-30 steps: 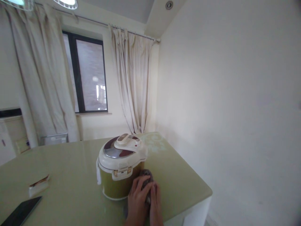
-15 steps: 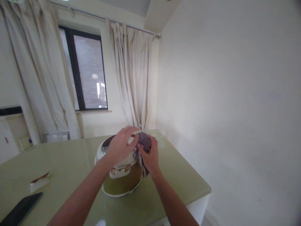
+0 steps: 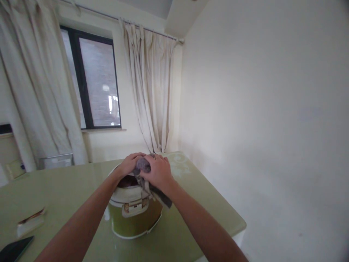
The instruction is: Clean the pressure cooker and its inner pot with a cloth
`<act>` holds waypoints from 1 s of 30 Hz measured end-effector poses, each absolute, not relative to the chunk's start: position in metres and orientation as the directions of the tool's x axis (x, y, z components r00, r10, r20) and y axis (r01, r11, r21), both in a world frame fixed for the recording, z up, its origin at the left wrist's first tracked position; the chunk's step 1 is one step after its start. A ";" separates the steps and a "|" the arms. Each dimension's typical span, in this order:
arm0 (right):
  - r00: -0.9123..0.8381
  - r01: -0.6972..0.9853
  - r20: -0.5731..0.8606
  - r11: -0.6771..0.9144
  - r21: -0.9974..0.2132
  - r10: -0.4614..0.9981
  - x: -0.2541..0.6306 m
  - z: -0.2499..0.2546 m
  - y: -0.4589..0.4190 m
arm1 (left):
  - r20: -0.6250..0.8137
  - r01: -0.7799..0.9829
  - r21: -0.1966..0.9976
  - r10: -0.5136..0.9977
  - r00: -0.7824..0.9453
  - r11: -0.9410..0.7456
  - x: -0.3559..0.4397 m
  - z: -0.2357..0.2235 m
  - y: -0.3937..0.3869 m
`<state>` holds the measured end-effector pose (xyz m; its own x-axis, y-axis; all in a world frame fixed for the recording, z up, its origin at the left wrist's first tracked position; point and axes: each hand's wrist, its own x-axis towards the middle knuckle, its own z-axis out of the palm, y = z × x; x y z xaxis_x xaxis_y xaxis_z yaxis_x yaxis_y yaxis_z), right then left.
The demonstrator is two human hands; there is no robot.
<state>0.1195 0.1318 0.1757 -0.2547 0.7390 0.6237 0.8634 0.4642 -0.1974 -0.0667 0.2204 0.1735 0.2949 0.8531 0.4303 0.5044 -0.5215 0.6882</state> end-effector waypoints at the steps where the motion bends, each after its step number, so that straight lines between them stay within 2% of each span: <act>1: -0.234 0.880 0.605 0.431 -0.200 0.761 0.116 0.185 0.146 | 0.432 0.513 0.689 0.858 0.279 -0.513 -0.068 0.172 0.222; 7: -0.082 0.877 0.397 0.255 -0.406 0.914 0.113 0.208 0.192 | 0.441 0.613 0.628 0.868 0.228 -0.480 -0.069 0.168 0.227; 9: -0.114 0.882 0.444 0.296 -0.366 0.889 0.115 0.202 0.181 | 0.427 0.624 0.626 0.875 0.228 -0.468 -0.069 0.168 0.226; 12: -0.234 0.880 0.570 0.421 -0.220 0.788 0.117 0.187 0.144 | 0.427 0.566 0.664 0.869 0.250 -0.489 -0.069 0.169 0.224; 14: -0.310 0.861 0.594 0.484 -0.155 0.742 0.119 0.179 0.120 | 0.440 0.523 0.685 0.860 0.259 -0.508 -0.068 0.170 0.222; 16: -0.324 0.856 0.577 0.492 -0.158 0.749 0.122 0.178 0.111 | 0.456 0.523 0.676 0.852 0.256 -0.519 -0.067 0.170 0.221; 19: -0.219 0.889 0.540 0.394 -0.233 0.813 0.123 0.187 0.132 | 0.458 0.586 0.624 0.849 0.262 -0.517 -0.065 0.170 0.219; 24: -0.123 0.898 0.451 0.293 -0.329 0.884 0.116 0.201 0.217 | 0.463 0.650 0.576 0.853 0.240 -0.496 -0.064 0.166 0.220; 28: 0.011 0.748 0.370 0.238 -0.619 0.929 0.126 0.189 0.268 | 0.482 0.640 0.588 0.850 0.212 -0.494 -0.062 0.162 0.220; 30: 0.023 0.668 0.374 0.264 -0.696 0.927 0.136 0.177 0.275 | 0.482 0.655 0.565 0.845 0.233 -0.503 -0.061 0.162 0.219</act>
<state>0.1362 0.2755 0.1775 0.0229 0.9273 0.3735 0.6679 0.2638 -0.6959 -0.0611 0.2189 0.1621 0.2331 0.8448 0.4816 0.6546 -0.5025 0.5647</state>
